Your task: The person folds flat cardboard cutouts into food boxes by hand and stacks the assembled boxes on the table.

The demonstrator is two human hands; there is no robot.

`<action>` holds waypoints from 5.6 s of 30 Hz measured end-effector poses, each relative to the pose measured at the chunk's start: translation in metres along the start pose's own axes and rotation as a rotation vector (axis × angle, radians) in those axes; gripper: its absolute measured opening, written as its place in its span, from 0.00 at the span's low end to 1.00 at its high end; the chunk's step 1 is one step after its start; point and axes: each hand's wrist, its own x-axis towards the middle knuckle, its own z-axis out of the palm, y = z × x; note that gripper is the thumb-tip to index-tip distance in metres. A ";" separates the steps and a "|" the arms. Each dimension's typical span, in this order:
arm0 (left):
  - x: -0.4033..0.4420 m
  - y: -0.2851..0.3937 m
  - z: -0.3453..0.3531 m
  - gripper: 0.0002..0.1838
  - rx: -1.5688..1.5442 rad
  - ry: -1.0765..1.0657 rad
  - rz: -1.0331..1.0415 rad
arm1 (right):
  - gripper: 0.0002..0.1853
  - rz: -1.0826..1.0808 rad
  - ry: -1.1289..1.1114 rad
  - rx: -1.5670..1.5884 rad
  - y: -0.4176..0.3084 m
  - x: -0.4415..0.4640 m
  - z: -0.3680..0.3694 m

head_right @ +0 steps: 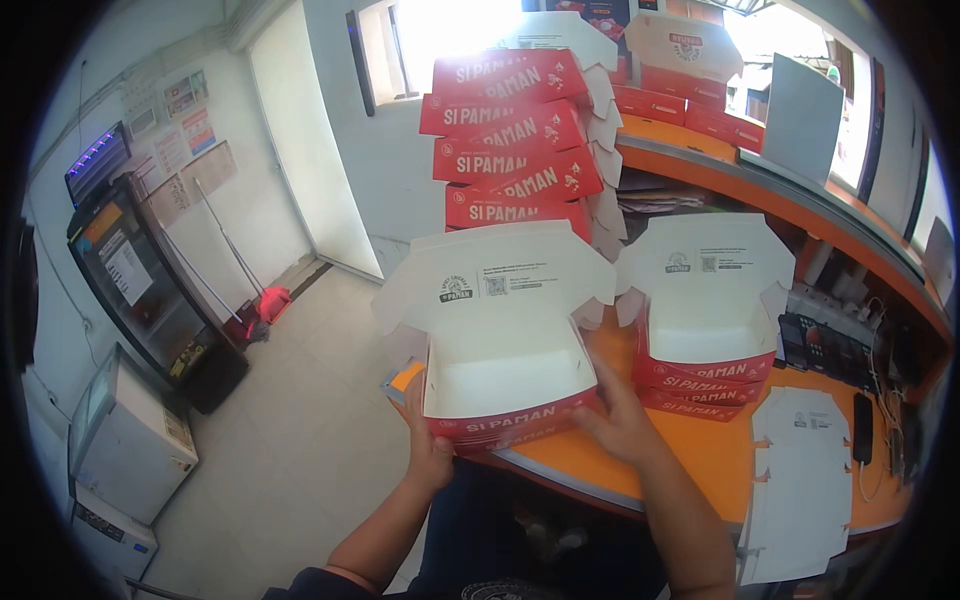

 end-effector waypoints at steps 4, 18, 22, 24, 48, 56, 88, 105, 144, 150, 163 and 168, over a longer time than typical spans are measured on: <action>-0.002 0.000 0.002 0.57 -0.009 0.001 0.000 | 0.42 0.014 0.028 0.043 0.005 -0.003 -0.001; 0.006 0.020 -0.003 0.56 0.152 -0.043 0.047 | 0.38 -0.044 0.135 0.051 0.020 -0.008 0.002; 0.007 0.016 -0.002 0.55 0.101 -0.019 0.033 | 0.38 -0.046 0.147 0.031 0.017 -0.008 0.008; 0.007 0.010 -0.002 0.55 0.071 -0.013 0.033 | 0.37 -0.037 0.159 0.017 0.019 -0.008 0.009; 0.040 -0.015 -0.055 0.27 0.145 -0.142 0.221 | 0.30 -0.217 0.167 -0.621 -0.019 0.004 0.004; 0.058 -0.011 -0.065 0.18 0.042 -0.230 0.305 | 0.28 -0.327 0.092 -0.719 -0.019 0.007 -0.004; 0.065 0.003 -0.080 0.09 0.107 -0.378 0.256 | 0.24 -0.381 0.124 -0.759 -0.027 0.008 -0.001; 0.060 0.002 -0.077 0.10 0.122 -0.357 0.278 | 0.14 -0.420 0.107 -0.782 -0.042 0.006 0.001; 0.041 0.004 -0.070 0.33 0.163 -0.296 0.219 | 0.17 -0.369 0.150 -0.747 -0.033 -0.003 0.014; 0.052 0.017 -0.079 0.18 0.366 -0.420 0.272 | 0.09 -0.392 0.105 -0.816 -0.025 -0.003 0.013; 0.048 0.014 -0.079 0.14 0.331 -0.375 0.274 | 0.12 -0.397 0.069 -0.851 -0.027 -0.004 0.012; 0.061 0.022 -0.075 0.23 0.272 -0.350 0.350 | 0.15 -0.441 0.162 -0.827 -0.029 -0.006 0.020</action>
